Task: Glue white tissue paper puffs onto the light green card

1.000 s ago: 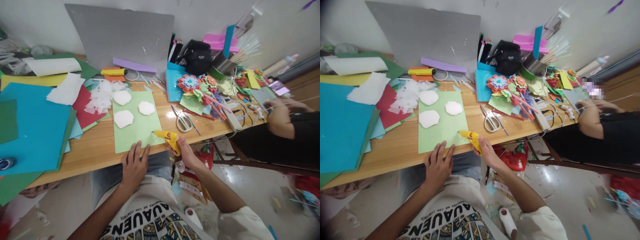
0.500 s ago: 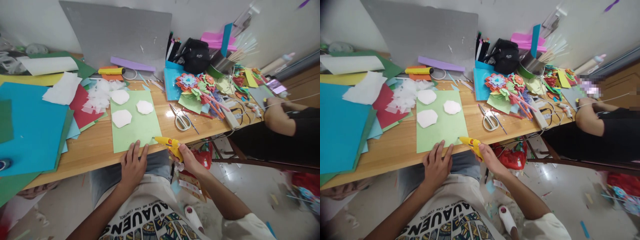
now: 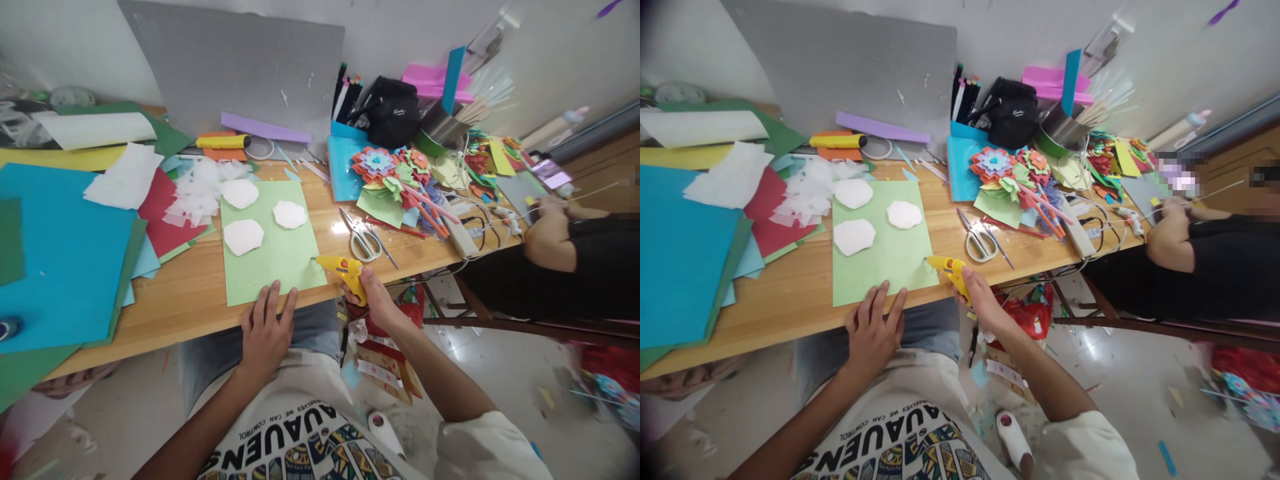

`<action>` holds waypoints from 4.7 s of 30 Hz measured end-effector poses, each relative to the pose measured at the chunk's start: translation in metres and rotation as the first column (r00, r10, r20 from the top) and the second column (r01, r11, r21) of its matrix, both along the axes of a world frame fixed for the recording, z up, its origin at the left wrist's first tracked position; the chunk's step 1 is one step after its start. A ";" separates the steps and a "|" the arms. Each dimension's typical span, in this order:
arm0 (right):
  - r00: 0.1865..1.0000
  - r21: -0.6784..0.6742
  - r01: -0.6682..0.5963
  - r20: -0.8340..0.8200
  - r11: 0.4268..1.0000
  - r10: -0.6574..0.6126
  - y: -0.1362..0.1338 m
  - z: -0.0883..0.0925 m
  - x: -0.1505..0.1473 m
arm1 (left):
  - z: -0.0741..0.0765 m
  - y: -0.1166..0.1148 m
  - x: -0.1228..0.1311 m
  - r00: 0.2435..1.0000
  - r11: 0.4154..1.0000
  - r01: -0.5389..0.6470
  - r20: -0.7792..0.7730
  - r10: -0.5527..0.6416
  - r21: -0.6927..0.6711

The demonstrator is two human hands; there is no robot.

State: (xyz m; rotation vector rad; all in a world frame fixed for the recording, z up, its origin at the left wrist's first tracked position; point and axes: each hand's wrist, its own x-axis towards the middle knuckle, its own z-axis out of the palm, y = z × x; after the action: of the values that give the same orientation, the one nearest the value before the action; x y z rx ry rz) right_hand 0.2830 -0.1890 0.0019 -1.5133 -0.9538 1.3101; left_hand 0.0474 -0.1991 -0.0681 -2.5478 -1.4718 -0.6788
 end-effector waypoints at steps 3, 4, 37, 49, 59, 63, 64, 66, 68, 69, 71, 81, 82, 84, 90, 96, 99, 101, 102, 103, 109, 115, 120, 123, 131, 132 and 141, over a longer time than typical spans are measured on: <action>1.000 0.003 0.004 -0.013 1.000 -0.004 0.009 0.001 -0.003 | -0.001 0.000 -0.001 1.000 1.000 0.007 0.008 -0.007 -0.006; 1.000 0.006 0.010 -0.012 1.000 -0.010 0.011 0.001 -0.004 | -0.001 0.000 -0.001 1.000 1.000 0.012 0.008 -0.012 -0.005; 0.992 -0.057 -0.122 0.007 0.991 0.122 -0.003 0.020 -0.037 | -0.001 0.000 -0.001 0.999 1.000 0.019 0.026 -0.019 -0.002; 0.969 0.008 -0.246 0.001 0.969 0.246 -0.016 0.013 -0.024 | -0.001 0.000 -0.002 0.999 0.999 0.030 0.045 -0.029 -0.039; 0.961 0.017 -0.267 0.074 0.964 0.265 -0.014 0.018 -0.022 | 0.003 0.000 -0.001 1.000 1.000 0.012 0.007 -0.012 0.008; 0.943 -0.005 -0.212 0.263 0.977 0.206 -0.009 0.021 -0.029 | 0.003 0.000 0.000 1.000 1.000 0.002 0.004 -0.002 0.001; 0.924 0.010 -0.209 0.331 0.978 0.194 -0.007 0.021 -0.030 | 0.002 0.000 0.000 1.000 1.000 0.002 0.007 -0.001 -0.005; 0.877 0.040 -0.230 0.442 0.972 0.189 -0.004 0.021 -0.031 | 0.002 0.000 0.000 1.000 1.000 0.005 0.017 -0.005 -0.014; 0.846 0.054 -0.263 0.493 0.963 0.203 0.000 0.020 -0.032 | 0.002 0.000 0.000 1.000 1.000 0.009 0.022 -0.009 -0.013; 0.840 0.057 -0.277 0.498 0.959 0.213 0.002 0.020 -0.032 | 0.002 -0.001 0.000 1.000 1.000 0.011 0.022 -0.011 -0.007; 0.832 0.054 -0.301 0.503 0.952 0.234 0.006 0.019 -0.033 | 0.002 -0.001 0.000 1.000 1.000 0.013 0.022 -0.013 0.001; 0.767 0.031 -0.322 0.594 0.946 0.242 0.022 0.015 -0.036 | 0.002 -0.001 -0.001 0.999 1.000 0.017 0.034 -0.017 0.004; 0.768 0.028 -0.318 0.594 0.948 0.240 0.024 0.016 -0.036 | 0.003 -0.001 0.000 1.000 1.000 0.013 0.027 -0.013 0.007; 0.773 0.025 -0.310 0.588 0.950 0.237 0.027 0.016 -0.035 | 0.003 0.000 0.000 1.000 1.000 0.003 0.016 -0.003 0.010; 0.767 0.004 -0.286 0.600 0.958 0.227 0.036 0.015 -0.032 | 0.003 0.000 0.001 1.000 1.000 -0.005 0.012 0.005 -0.007; 0.780 0.000 -0.261 0.589 0.965 0.211 0.036 0.023 -0.031 | 0.004 0.001 0.001 1.000 1.000 -0.007 0.020 0.007 0.001; 0.768 0.003 -0.262 0.606 0.965 0.206 0.033 0.026 -0.031 | 0.005 0.001 0.001 1.000 1.000 -0.006 0.021 0.006 0.002; 0.781 0.027 -0.281 0.587 0.959 0.213 0.033 0.025 -0.032 | 0.004 0.000 0.000 1.000 1.000 -0.002 0.025 0.002 -0.004; 0.790 0.039 -0.292 0.573 0.956 0.218 0.033 0.023 -0.032 | 0.004 0.000 0.000 1.000 1.000 0.000 0.027 0.000 -0.008; 0.799 0.048 -0.301 0.558 0.953 0.224 0.034 0.022 -0.033 | 0.003 0.000 0.000 1.000 1.000 0.002 0.031 -0.002 -0.013; 0.771 0.065 -0.290 0.607 0.955 0.193 0.036 0.009 -0.034 | 0.002 -0.001 0.000 0.997 0.998 0.017 0.081 -0.012 -0.058; 0.793 0.055 -0.209 0.594 0.976 0.136 0.035 0.005 -0.027 | 0.002 -0.001 0.000 0.998 0.999 0.008 0.060 -0.005 -0.044; 0.796 0.073 -0.195 0.594 0.978 0.115 0.033 0.006 -0.021 | 0.001 -0.001 0.000 0.999 1.000 -0.005 0.036 0.005 -0.012; 0.814 0.045 -0.220 0.559 0.974 0.158 0.028 0.014 -0.026 | 0.001 -0.001 0.000 0.999 1.000 0.000 0.050 0.001 -0.024; 0.792 -0.051 -0.288 0.549 0.956 0.267 0.013 0.024 -0.044 | 0.001 -0.001 -0.001 0.998 0.999 0.021 0.058 -0.020 -0.030; 0.784 -0.034 -0.290 0.565 0.956 0.258 0.012 0.022 -0.043 | 0.001 -0.001 -0.001 0.998 0.999 0.023 0.060 -0.021 -0.035; 0.732 0.008 -0.336 0.632 0.942 0.256 0.000 0.015 -0.030 | 0.002 -0.001 -0.001 0.999 0.999 0.016 0.037 -0.015 -0.035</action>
State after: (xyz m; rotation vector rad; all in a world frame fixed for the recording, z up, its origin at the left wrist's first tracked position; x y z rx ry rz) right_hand 0.2526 -0.1895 0.0168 -1.7875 -1.7359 0.9232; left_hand 0.0468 -0.1999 -0.0663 -2.5892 -1.4892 -0.7114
